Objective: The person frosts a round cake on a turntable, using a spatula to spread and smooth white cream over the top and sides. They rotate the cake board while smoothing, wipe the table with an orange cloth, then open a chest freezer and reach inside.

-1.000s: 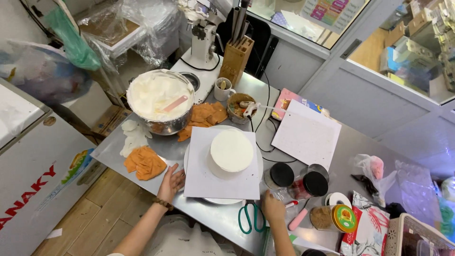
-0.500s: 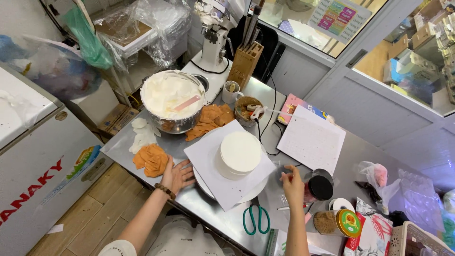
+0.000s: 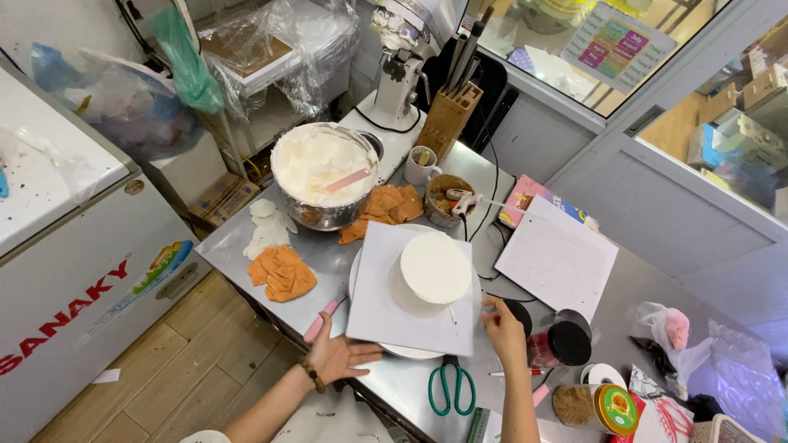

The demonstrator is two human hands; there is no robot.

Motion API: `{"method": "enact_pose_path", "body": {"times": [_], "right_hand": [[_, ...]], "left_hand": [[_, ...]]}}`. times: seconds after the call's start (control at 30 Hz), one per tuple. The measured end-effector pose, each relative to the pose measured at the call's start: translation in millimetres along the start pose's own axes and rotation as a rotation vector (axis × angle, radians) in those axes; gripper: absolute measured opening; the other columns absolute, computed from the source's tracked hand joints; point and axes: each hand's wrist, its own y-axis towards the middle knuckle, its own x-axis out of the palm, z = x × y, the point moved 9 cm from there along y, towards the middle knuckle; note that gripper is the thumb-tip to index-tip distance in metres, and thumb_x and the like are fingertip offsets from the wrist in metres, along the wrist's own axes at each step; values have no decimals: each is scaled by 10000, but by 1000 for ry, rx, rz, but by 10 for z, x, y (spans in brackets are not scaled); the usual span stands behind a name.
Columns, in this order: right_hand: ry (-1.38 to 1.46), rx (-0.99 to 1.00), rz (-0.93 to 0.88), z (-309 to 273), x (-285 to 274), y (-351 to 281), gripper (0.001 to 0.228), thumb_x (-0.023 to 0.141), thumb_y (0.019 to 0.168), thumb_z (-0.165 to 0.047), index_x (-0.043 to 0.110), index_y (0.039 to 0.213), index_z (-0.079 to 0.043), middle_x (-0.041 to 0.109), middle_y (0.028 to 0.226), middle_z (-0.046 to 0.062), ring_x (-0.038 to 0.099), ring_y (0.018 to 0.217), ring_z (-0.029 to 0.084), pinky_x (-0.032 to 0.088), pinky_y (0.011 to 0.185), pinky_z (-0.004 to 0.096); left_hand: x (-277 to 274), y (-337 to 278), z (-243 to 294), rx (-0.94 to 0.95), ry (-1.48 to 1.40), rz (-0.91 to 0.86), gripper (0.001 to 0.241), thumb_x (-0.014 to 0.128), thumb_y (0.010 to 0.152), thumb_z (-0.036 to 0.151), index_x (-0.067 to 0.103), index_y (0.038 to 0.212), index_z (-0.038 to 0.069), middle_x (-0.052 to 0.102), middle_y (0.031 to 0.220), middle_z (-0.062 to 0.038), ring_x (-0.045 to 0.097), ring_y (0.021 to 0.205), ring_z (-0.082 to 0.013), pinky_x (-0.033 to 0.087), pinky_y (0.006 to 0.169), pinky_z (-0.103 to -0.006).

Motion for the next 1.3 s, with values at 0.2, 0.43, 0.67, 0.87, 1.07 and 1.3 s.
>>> {"method": "enact_pose_path", "body": {"times": [0.2,0.43,0.67,0.87,1.07,1.3], "right_hand": [[-24,-9,-4,-213,-28,-173,263,629,943,-183,671,1203,-189,702,725,107,676,667,222,519,678,355],[-55,36,-42,-241,60,-222,264,631,942,-206,663,1203,-225,715,733,93,690,688,232,526,698,372],[-62,-4,-48,-338,50,-308,251,635,948,-211,665,1196,-231,707,734,107,692,689,236,529,696,370],[-61,-10,-32,-299,30,-361,259,636,939,-208,669,1195,-237,703,737,82,689,684,233,527,686,369],[-66,3,-51,-298,52,-370,255,641,939,-213,667,1192,-229,709,734,85,692,688,231,524,683,369],[-30,-45,-30,-283,43,-350,251,644,929,-191,672,1177,-213,701,722,91,699,680,217,530,680,353]], "left_hand": [[-204,332,140,92,-73,-81,1285,91,672,997,199,1602,118,393,1580,-242,410,1443,-403,336,1141,-589],[178,169,15,-55,-115,-62,1256,90,643,977,143,1601,167,192,1646,-206,276,1482,-472,298,1162,-677],[107,277,197,34,-179,-129,1240,81,689,983,128,1616,161,207,1636,-292,280,1498,-462,271,1182,-636],[243,178,394,191,-53,-157,1279,23,693,994,154,1613,114,263,1635,-271,311,1484,-462,286,1128,-707],[511,126,-86,-192,-101,-199,1318,-16,594,1015,127,1605,181,188,1653,-204,236,1490,-441,185,1106,-752],[91,328,353,211,-170,-39,1294,47,684,1011,92,1629,129,200,1673,-234,273,1513,-431,229,1172,-700]]}}
